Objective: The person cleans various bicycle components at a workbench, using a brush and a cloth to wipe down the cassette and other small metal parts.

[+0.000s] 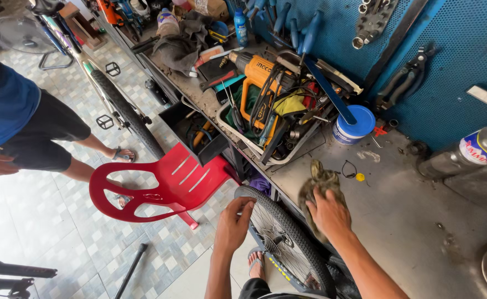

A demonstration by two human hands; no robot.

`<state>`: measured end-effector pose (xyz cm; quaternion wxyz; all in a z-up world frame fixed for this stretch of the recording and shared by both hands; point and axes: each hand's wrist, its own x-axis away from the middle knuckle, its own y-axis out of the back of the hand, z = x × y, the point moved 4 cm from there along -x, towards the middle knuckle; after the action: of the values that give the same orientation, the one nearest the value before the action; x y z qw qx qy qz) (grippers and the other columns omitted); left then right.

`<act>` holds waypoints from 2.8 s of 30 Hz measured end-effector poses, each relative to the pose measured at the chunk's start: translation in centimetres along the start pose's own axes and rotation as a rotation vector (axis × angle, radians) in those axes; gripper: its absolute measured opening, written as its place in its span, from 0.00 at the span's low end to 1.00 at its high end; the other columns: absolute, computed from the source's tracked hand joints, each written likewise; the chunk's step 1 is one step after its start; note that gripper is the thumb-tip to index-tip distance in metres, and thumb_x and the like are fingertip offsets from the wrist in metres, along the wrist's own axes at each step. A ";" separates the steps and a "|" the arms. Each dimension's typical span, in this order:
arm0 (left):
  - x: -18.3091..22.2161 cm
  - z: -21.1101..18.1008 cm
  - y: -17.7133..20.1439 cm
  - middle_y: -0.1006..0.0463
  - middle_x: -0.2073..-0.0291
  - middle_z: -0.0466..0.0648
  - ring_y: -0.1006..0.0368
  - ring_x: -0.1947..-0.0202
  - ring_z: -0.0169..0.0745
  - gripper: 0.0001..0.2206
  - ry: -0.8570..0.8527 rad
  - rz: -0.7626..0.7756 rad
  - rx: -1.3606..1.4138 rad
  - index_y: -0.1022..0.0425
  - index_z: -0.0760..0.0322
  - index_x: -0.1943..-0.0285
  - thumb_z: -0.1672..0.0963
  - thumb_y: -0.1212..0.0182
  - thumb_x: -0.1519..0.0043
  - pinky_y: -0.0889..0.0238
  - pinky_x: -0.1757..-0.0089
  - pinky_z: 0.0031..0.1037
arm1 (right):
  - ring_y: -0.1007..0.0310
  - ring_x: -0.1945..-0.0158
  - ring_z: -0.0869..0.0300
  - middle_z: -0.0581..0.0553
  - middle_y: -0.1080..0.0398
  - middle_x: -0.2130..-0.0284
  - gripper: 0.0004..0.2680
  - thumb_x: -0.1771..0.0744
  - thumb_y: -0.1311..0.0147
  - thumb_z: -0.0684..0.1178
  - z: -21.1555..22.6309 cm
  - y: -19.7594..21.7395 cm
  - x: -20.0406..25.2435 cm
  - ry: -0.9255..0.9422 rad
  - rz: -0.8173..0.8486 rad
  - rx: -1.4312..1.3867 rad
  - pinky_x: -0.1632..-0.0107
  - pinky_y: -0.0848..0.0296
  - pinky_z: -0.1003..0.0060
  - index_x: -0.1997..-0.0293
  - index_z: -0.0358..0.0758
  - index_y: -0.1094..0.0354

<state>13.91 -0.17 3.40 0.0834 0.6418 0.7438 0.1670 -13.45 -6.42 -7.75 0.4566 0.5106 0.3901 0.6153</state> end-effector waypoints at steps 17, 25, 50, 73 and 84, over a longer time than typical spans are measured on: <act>2.8 -0.6 2.7 0.16 0.62 0.53 0.21 0.69 0.43 0.12 -0.040 -0.057 -0.047 0.19 0.66 0.52 0.54 0.45 0.35 0.28 0.64 0.31 | 0.21 0.61 0.38 0.24 0.36 0.47 0.22 0.33 0.51 0.57 -0.4 4.1 -5.0 0.047 -0.217 -0.033 0.63 0.20 0.49 0.33 0.37 0.37; 4.1 0.9 3.5 0.15 0.60 0.53 0.19 0.66 0.43 0.13 0.027 -0.081 -0.043 0.19 0.66 0.52 0.53 0.45 0.35 0.27 0.63 0.32 | 0.25 0.48 0.42 0.33 0.35 0.42 0.17 0.32 0.47 0.60 -2.0 5.9 -13.8 -0.121 -0.135 0.003 0.47 0.27 0.46 0.47 0.35 0.25; 5.5 -1.0 2.5 0.17 0.59 0.55 0.19 0.65 0.51 0.12 0.012 -0.071 -0.087 0.20 0.66 0.53 0.54 0.47 0.34 0.26 0.60 0.34 | 0.25 0.50 0.46 0.35 0.40 0.37 0.16 0.32 0.51 0.54 4.2 3.3 -8.7 0.115 0.045 0.107 0.48 0.27 0.47 0.35 0.57 0.35; 4.6 -2.4 0.6 0.17 0.58 0.57 0.20 0.61 0.54 0.13 -0.101 0.042 -0.155 0.20 0.67 0.53 0.54 0.46 0.34 0.27 0.59 0.35 | 0.34 0.57 0.56 0.45 0.40 0.59 0.22 0.33 0.55 0.42 4.1 4.3 -5.4 0.543 0.041 0.047 0.55 0.29 0.58 0.36 0.74 0.32; 4.5 0.8 2.2 0.16 0.59 0.54 0.17 0.57 0.48 0.13 0.093 0.011 -0.086 0.19 0.64 0.52 0.53 0.47 0.35 0.26 0.57 0.34 | 0.29 0.49 0.53 0.43 0.38 0.49 0.26 0.35 0.57 0.40 3.3 4.7 -2.5 0.537 0.184 0.198 0.53 0.24 0.57 0.33 0.74 0.38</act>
<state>15.50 4.59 3.81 0.0753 0.6331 0.7355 0.2292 -10.83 -10.06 -3.42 0.2274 0.4047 0.5072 0.7261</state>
